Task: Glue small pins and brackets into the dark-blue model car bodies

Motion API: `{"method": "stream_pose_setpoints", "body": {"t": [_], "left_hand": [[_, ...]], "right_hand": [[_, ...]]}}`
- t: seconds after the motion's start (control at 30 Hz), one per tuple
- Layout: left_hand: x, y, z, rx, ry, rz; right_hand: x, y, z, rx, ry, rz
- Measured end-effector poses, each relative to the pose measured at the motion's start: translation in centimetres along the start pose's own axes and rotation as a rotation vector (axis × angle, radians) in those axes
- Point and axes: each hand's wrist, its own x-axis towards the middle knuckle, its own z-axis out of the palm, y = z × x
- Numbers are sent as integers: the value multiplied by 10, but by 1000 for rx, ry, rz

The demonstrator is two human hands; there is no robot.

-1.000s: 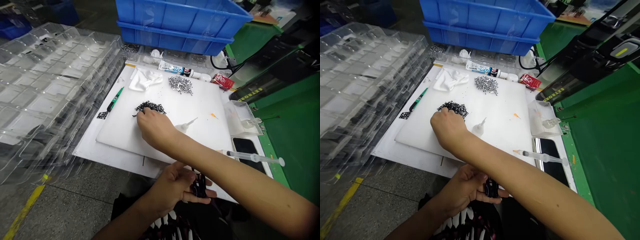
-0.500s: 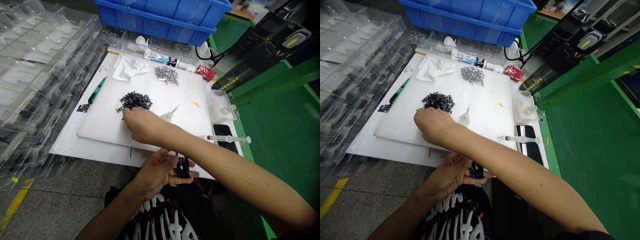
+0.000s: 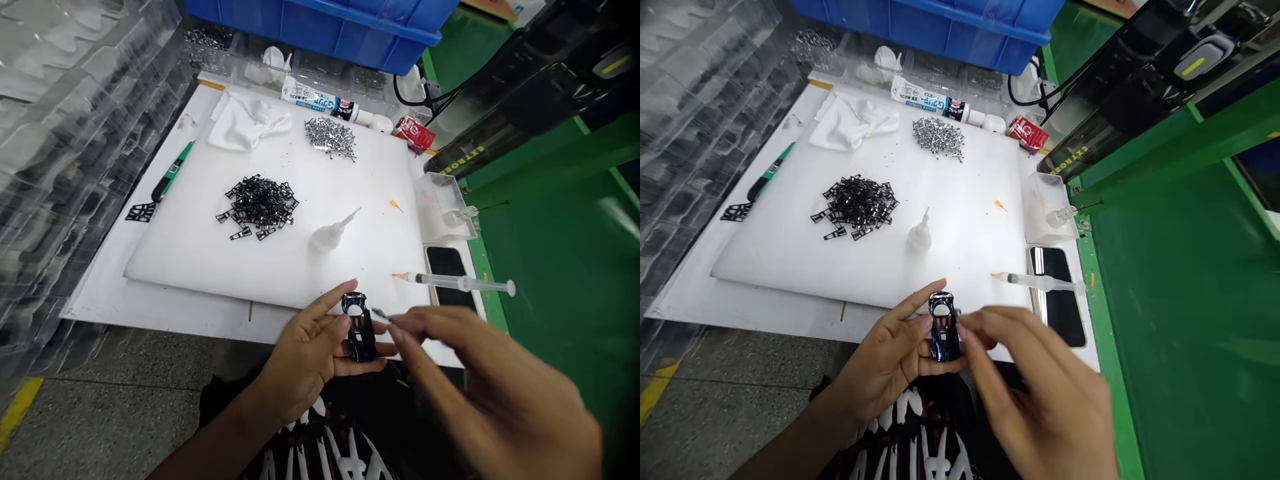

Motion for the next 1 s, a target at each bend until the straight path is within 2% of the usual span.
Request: {"method": "stream_pose_setpoints", "body": {"t": [0.1, 0.2, 0.3, 0.47, 0.73, 1.0], "left_hand": [[0, -1, 2, -6, 23, 11], [0, -2, 5, 23, 74, 9], [0, -4, 7, 44, 89, 23], [-1, -7, 6, 44, 108, 49], [0, -6, 10, 34, 159, 70], [0, -8, 11, 68, 183, 93]], "right_hand": [[-23, 5, 17, -65, 7, -103], [-32, 4, 31, -93, 56, -189], [-37, 6, 36, -55, 37, -212], [-42, 13, 34, -10, -28, -219], [-42, 16, 33, -41, -126, -128], [-36, 15, 33, -79, -149, -86]]}}
